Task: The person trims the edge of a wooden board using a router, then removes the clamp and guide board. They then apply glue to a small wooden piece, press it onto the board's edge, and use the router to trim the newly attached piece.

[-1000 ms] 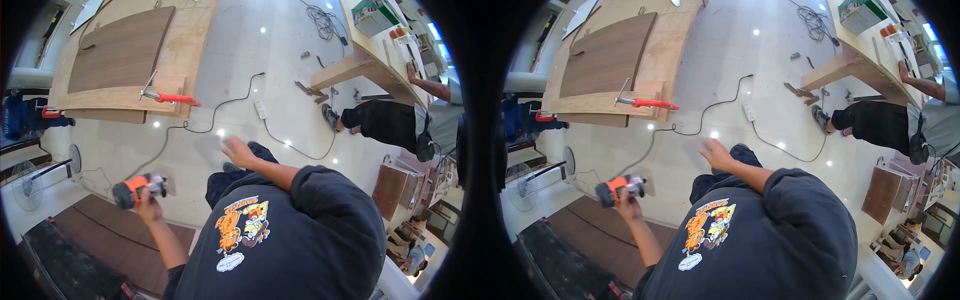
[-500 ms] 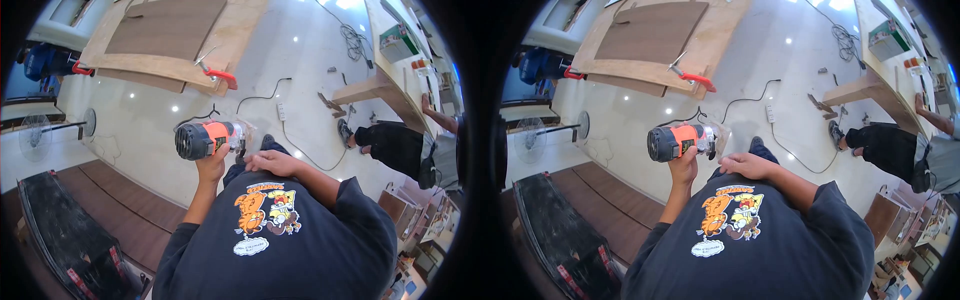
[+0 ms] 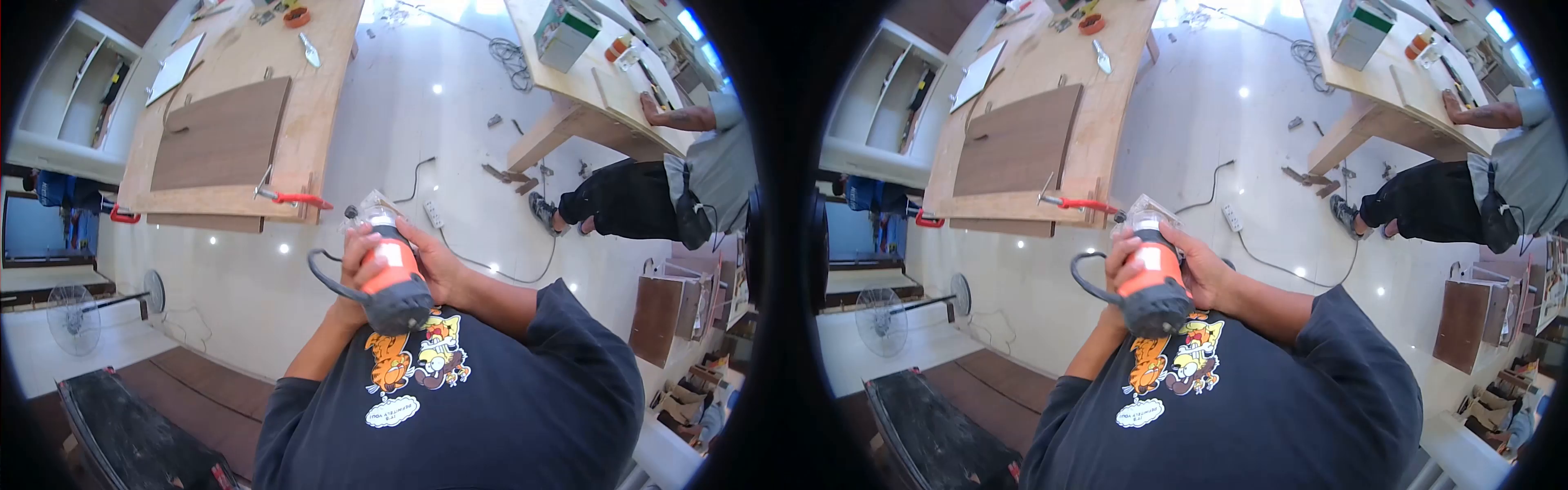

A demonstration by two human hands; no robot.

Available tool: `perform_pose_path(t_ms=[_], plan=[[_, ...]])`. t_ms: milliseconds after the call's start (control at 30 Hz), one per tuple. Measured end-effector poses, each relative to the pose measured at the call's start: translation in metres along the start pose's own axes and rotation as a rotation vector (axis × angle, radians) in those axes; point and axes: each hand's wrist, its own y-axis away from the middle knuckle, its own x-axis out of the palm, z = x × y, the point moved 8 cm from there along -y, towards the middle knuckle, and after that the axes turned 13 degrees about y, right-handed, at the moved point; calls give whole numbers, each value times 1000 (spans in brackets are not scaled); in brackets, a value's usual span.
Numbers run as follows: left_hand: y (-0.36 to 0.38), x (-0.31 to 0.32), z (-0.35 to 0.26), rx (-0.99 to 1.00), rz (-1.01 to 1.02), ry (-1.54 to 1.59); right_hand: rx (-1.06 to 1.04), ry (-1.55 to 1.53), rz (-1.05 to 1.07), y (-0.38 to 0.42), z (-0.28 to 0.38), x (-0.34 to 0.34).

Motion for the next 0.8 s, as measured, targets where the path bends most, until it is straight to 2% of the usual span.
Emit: perform_pose_path(t_ms=[67, 200, 300, 367, 433, 467, 500, 567, 633, 700, 733, 800], plan=[[-8, 8, -2, 51, 182, -7, 34, -256, 259, -3, 3, 11], [-27, 10, 14, -33, 191, 71, -333, 144, 68, -9, 51, -16], [-1, -4, 46, -610, 405, 204, -607, 446, -48, -1, 99, -33], [53, -23, 80, -931, 749, 13, -732, 551, -97, 13, 122, -28], [63, -57, 79, -1016, 478, 256, -851, 674, -205, 26, 133, -16], [56, -63, 72, -990, 352, 335, -847, 673, -249, 29, 131, -12], [43, -70, 60, -952, 232, 413, -831, 712, -286, 26, 126, -13], [-5, -68, 34, -729, 10, 455, -793, 796, -344, 16, 116, -13], [-33, -47, 33, -662, 96, 294, -764, 842, -394, 0, 100, -10], [-24, -23, 59, -860, 124, 446, -736, 909, -437, -10, 81, 9], [-14, -17, 68, -956, 146, 523, -738, 1050, -481, -6, 72, 28], [-8, -20, 68, -974, 70, 667, -720, 1114, -411, -11, 73, 24]])
